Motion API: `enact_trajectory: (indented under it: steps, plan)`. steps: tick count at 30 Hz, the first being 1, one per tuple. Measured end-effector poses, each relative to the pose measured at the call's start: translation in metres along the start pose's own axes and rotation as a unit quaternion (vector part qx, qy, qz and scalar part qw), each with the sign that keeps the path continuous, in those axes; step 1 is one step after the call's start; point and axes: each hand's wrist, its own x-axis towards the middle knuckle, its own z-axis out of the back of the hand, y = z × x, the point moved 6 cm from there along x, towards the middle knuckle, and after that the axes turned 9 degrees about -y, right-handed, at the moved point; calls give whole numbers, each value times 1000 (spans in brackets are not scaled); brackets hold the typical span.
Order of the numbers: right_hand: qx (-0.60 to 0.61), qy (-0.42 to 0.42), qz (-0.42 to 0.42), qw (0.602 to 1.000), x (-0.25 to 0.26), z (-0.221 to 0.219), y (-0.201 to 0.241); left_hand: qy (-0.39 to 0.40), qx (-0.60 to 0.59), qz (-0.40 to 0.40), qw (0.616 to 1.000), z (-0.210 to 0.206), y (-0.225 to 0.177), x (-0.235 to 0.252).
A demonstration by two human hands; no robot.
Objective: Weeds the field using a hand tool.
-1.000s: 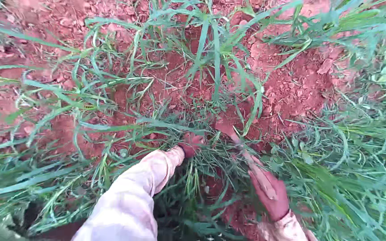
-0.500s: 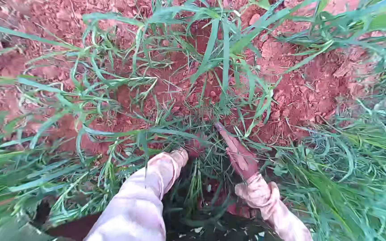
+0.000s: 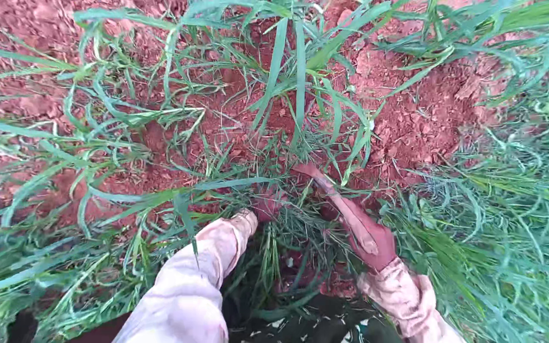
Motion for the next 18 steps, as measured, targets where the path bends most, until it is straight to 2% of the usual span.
enact_trajectory:
  steps: [3, 5, 8, 12, 16, 18]
  plan:
    - [22, -35, -66, 997, -44, 29, -30, -8, -3, 7, 1000, 4, -3, -2]
    - [76, -38, -102, 991, -36, 21, -31, -14, 8, 11, 1000, 7, -3, -4]
    - [71, -31, -110, 991, -13, 15, -23, -12, 54, -15, 998, 4, -4, -1]
    - [125, -86, -113, 982, -61, -2, -56, -17, 99, -58, 993, 5, -10, -1]
    - [113, -133, -69, 982, -22, -39, -35, -11, 104, -25, 994, -7, -2, -4]
    - [126, -126, -63, 982, -1, -45, -28, -24, 112, -27, 993, 0, -3, 2]
